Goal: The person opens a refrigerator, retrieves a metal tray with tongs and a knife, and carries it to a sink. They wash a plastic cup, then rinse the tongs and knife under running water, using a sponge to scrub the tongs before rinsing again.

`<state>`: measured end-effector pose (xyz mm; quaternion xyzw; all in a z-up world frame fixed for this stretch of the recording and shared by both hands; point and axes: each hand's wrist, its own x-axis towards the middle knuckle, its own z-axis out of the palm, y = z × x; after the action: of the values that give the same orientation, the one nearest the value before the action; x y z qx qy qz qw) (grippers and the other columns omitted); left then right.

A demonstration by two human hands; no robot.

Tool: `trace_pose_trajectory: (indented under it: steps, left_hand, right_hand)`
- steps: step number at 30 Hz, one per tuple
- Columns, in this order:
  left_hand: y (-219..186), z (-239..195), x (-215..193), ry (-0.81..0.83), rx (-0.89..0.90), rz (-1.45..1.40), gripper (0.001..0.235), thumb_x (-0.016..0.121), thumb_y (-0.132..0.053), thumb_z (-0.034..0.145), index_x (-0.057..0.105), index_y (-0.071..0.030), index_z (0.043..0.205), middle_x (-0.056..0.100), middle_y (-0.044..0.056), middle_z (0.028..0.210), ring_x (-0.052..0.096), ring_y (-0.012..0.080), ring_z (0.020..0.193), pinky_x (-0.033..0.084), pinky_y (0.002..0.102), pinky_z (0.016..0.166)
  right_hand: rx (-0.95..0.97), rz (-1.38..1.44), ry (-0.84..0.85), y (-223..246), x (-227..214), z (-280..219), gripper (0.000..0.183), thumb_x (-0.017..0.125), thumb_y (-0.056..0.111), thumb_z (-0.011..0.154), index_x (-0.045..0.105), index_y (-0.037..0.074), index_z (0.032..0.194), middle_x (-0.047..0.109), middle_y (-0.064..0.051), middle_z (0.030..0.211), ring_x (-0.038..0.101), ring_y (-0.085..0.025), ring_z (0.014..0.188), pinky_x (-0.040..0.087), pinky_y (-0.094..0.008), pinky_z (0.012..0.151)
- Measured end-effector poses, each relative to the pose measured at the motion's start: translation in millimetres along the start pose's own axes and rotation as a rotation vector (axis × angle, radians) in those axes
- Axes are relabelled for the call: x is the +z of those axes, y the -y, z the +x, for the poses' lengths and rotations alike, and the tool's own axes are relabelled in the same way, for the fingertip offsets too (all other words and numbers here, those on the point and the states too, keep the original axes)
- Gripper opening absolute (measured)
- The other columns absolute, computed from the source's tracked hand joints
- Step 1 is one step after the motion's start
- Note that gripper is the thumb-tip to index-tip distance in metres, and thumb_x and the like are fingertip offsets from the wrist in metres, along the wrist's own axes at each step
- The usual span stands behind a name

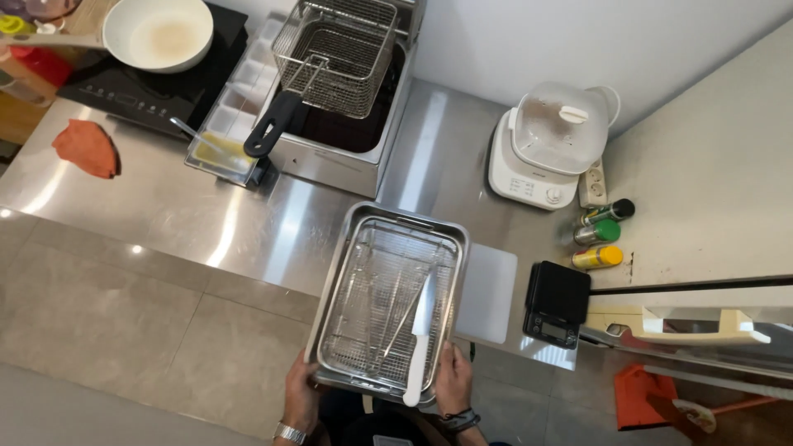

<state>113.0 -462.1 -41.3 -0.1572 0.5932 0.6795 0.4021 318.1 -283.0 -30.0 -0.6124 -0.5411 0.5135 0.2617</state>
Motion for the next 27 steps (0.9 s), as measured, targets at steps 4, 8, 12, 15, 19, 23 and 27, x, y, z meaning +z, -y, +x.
trace_pose_trajectory:
  steps: [4,8,12,15,19,23,27]
  left_hand:
    - [9,3,-82,0.024,0.183,-0.289,0.036,0.047,-0.022,0.094,0.065,0.002,0.113,0.069,0.015,0.093,0.064,0.025,0.084,0.049,0.032,0.075]
    - [-48,-18,-113,-0.107,0.101,-0.396,0.03,0.05,-0.037,0.104,0.066,-0.012,0.099,0.066,0.004,0.08,0.062,0.0219,0.071,0.051,0.038,0.066]
    - [-78,5,-181,-0.131,0.197,-0.429,0.032,0.051,-0.038,0.106,0.065,-0.01,0.104,0.068,0.007,0.088,0.064,0.0202,0.079,0.054,0.037,0.071]
    - [-112,12,-243,-0.105,0.326,-0.268,0.033,0.046,-0.037,0.104,0.061,-0.009,0.093,0.06,0.004,0.079,0.059,0.0198,0.068,0.051,0.036,0.061]
    - [-157,22,-328,-0.203,0.348,-0.241,0.04,0.048,-0.032,0.101,0.062,-0.001,0.121,0.067,0.014,0.105,0.065,0.0253,0.094,0.054,0.039,0.082]
    - [-229,23,-395,-0.241,0.357,-0.175,0.042,0.045,-0.036,0.101,0.062,-0.004,0.123,0.067,0.012,0.109,0.066,0.0243,0.097,0.054,0.038,0.086]
    - [-276,41,-443,-0.295,0.373,-0.301,0.045,0.047,-0.036,0.099,0.061,-0.003,0.125,0.068,0.015,0.117,0.065,0.0257,0.107,0.052,0.038,0.095]
  right_hand:
    - [-0.136,0.016,0.229,-2,39,-28,0.047,0.052,0.034,0.107,0.038,0.015,0.066,0.039,0.005,0.061,0.04,-0.01,0.058,0.035,-0.03,0.057]
    - [-0.27,0.082,0.44,13,98,-50,0.049,0.055,0.034,0.106,0.031,0.018,0.066,0.034,0.008,0.063,0.035,-0.007,0.06,0.031,-0.029,0.056]
    - [-0.369,0.015,0.558,36,176,-65,0.05,0.056,0.039,0.105,0.033,0.018,0.066,0.035,0.008,0.062,0.037,-0.007,0.059,0.032,-0.029,0.055]
    - [-0.382,0.024,0.675,52,245,-93,0.048,0.054,0.034,0.106,0.034,0.017,0.066,0.037,0.007,0.063,0.039,-0.008,0.06,0.034,-0.029,0.056]
    - [-0.323,-0.018,0.724,52,341,-132,0.045,0.057,0.034,0.104,0.046,0.014,0.066,0.046,0.005,0.063,0.043,-0.01,0.059,0.035,-0.029,0.054]
    - [-0.222,-0.06,0.747,76,434,-179,0.048,0.058,0.034,0.104,0.04,0.012,0.065,0.037,0.003,0.063,0.038,-0.011,0.063,0.031,-0.032,0.058]
    - [-0.219,-0.098,0.786,102,515,-207,0.047,0.059,0.032,0.104,0.041,0.011,0.066,0.04,0.001,0.064,0.04,-0.013,0.063,0.033,-0.033,0.058]
